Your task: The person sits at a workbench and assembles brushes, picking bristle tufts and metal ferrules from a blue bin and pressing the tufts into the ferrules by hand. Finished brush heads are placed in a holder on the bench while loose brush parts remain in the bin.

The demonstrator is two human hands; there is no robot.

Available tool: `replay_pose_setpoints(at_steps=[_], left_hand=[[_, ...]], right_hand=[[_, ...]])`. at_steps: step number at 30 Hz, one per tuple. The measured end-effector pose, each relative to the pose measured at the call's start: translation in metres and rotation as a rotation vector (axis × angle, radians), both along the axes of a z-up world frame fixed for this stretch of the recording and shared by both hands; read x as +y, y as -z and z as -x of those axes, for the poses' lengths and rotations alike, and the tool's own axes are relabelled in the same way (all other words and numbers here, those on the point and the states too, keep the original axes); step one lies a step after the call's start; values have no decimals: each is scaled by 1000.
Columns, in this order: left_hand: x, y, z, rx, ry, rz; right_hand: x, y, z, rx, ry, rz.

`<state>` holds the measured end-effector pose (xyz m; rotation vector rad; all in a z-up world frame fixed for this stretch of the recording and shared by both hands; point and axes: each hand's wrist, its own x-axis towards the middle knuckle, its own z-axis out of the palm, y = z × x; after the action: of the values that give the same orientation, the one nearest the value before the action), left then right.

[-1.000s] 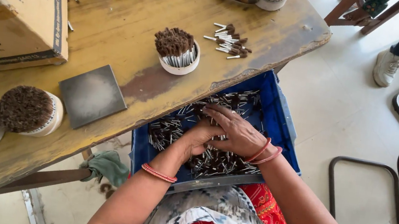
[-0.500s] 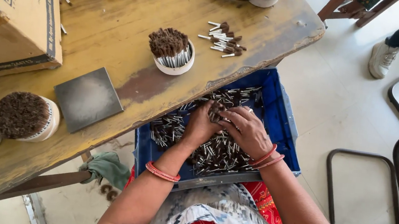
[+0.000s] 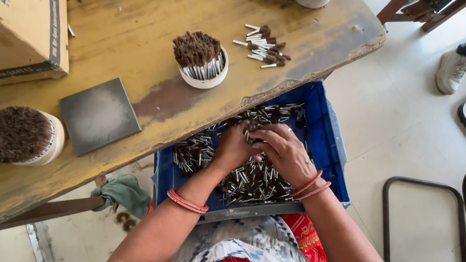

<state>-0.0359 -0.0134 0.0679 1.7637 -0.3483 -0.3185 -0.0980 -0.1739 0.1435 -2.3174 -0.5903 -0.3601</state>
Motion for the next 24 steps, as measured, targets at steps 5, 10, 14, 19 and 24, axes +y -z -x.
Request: replay_pose_setpoints(at_steps=[5,10,14,19,24], left_hand=[[-5,9,-7,301,-13,203],[8,-17,-2,653,28,528],[7,-21,8,841,79,791],[3,13,6,337,-26,400],[1,-26,13,-71,2,-193]], right_hand=[[-3,-3,-1,-79,-64,48],[-5,-11,10,-270,-25,9],[-2,-20,19,-292,47,7],[7,-16,16,-242,-48,12],[4,-5,10,-249,-22,110]])
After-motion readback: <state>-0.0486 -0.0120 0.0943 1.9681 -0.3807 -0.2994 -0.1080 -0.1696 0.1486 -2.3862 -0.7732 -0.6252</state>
